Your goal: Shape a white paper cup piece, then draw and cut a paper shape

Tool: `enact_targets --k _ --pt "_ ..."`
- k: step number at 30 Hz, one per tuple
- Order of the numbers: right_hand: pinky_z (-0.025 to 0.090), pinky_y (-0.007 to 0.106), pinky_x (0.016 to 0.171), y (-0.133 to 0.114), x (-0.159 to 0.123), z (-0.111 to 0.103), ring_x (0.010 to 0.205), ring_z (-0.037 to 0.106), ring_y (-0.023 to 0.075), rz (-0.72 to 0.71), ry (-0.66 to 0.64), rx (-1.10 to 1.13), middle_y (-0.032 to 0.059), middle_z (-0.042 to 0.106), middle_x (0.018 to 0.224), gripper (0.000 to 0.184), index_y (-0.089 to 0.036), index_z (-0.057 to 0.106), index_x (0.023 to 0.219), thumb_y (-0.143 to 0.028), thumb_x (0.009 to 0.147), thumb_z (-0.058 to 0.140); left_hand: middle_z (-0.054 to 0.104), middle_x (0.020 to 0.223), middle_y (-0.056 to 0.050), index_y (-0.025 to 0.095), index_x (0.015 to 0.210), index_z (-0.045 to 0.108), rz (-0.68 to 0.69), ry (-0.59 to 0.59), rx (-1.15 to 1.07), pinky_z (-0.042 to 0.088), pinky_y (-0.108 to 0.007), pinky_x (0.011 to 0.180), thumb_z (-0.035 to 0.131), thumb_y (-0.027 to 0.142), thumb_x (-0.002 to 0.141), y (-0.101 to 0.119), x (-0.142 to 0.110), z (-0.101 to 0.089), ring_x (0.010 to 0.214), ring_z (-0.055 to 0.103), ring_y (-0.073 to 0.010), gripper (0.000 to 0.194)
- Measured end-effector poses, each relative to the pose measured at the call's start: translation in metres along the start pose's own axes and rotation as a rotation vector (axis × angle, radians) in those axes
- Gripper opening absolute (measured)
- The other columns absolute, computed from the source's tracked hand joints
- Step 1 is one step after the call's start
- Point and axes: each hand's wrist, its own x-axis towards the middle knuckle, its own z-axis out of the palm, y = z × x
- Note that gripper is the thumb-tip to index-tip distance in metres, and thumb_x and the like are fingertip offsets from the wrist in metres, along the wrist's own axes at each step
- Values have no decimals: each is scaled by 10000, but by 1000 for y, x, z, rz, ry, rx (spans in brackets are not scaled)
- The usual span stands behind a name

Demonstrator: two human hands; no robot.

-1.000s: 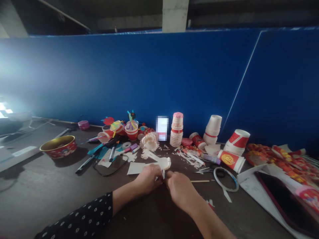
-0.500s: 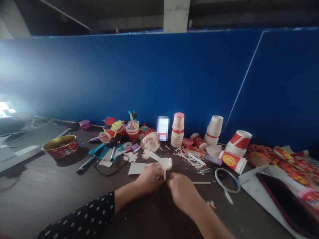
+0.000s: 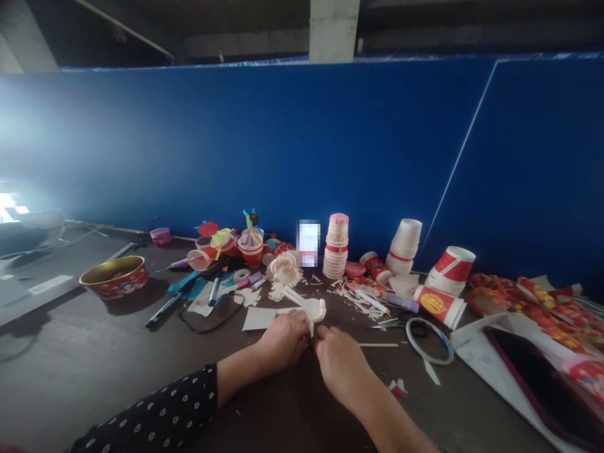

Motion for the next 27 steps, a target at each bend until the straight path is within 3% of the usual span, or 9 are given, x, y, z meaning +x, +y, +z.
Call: enact_targets --k 4,15,27 --pt "353 250 645 -1 1 -1 769 562 168 22 -5 7 82 648 889 336 -164 650 857 -123 857 317 595 844 -82 147 724 612 14 53 68 436 -307 736 472 165 727 -1 0 -1 808 539 -209 140" --pt "355 244 673 2 0 -2 797 547 167 -21 -10 64 80 634 931 332 -171 651 939 -121 848 336 622 851 -44 180 760 645 -6 72 -84 407 -293 819 594 220 702 -9 1 1 861 541 -186 87" --pt "354 248 672 6 -4 4 793 541 169 -30 21 70 81 614 891 298 -171 650 822 -124 838 356 618 823 -64 155 701 645 14 79 -89 423 -291 782 497 121 711 -8 4 8 820 544 -186 153"
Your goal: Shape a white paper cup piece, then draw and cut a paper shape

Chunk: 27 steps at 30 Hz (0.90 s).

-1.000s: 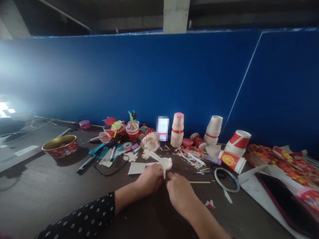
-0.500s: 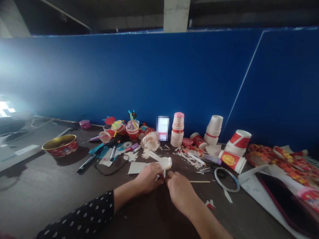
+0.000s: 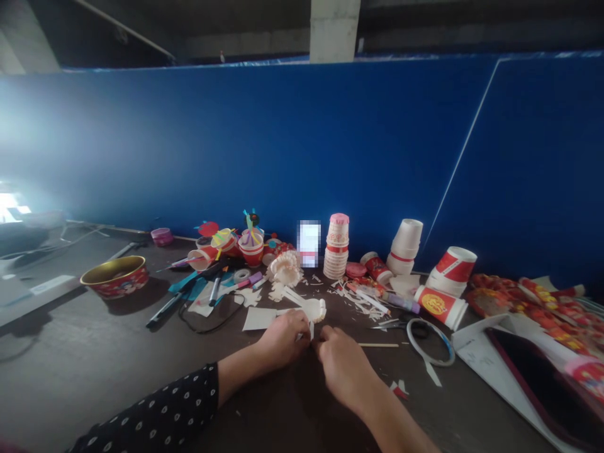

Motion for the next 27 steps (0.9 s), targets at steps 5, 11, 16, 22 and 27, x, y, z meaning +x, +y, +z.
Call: enact_targets --k 5,11,16,22,27 --pt "361 273 692 -8 0 -2 800 546 191 21 -37 -70 119 617 910 336 -141 650 879 -104 856 318 607 821 -78 150 697 635 -8 -4 57 433 -309 763 489 146 716 -2 1 3 815 542 -206 148" --pt "362 271 691 -14 2 -8 807 555 191 39 -68 -118 118 630 920 366 -139 649 849 -101 870 286 605 827 -90 144 717 633 -9 10 76 432 -307 766 495 147 708 1 0 0 826 543 -210 138" --pt "354 267 668 -11 2 -7 789 553 184 24 -42 -102 104 631 908 351 -144 649 835 -111 867 301 610 840 -89 148 722 649 -48 -4 59 438 -304 750 487 147 717 2 0 -2 827 547 -209 162" --pt "352 258 670 -7 2 -4 778 553 177 8 -16 -66 106 629 893 368 -154 657 857 -141 877 291 623 813 -68 161 703 648 -70 29 10 426 -291 761 499 144 696 2 -1 0 811 550 -193 150" --pt "357 258 672 -5 3 -3 792 551 179 -4 3 -53 106 631 922 350 -152 657 852 -141 871 308 632 803 -56 166 748 645 -110 10 -22 423 -283 756 510 159 702 2 -2 -2 789 559 -183 143"
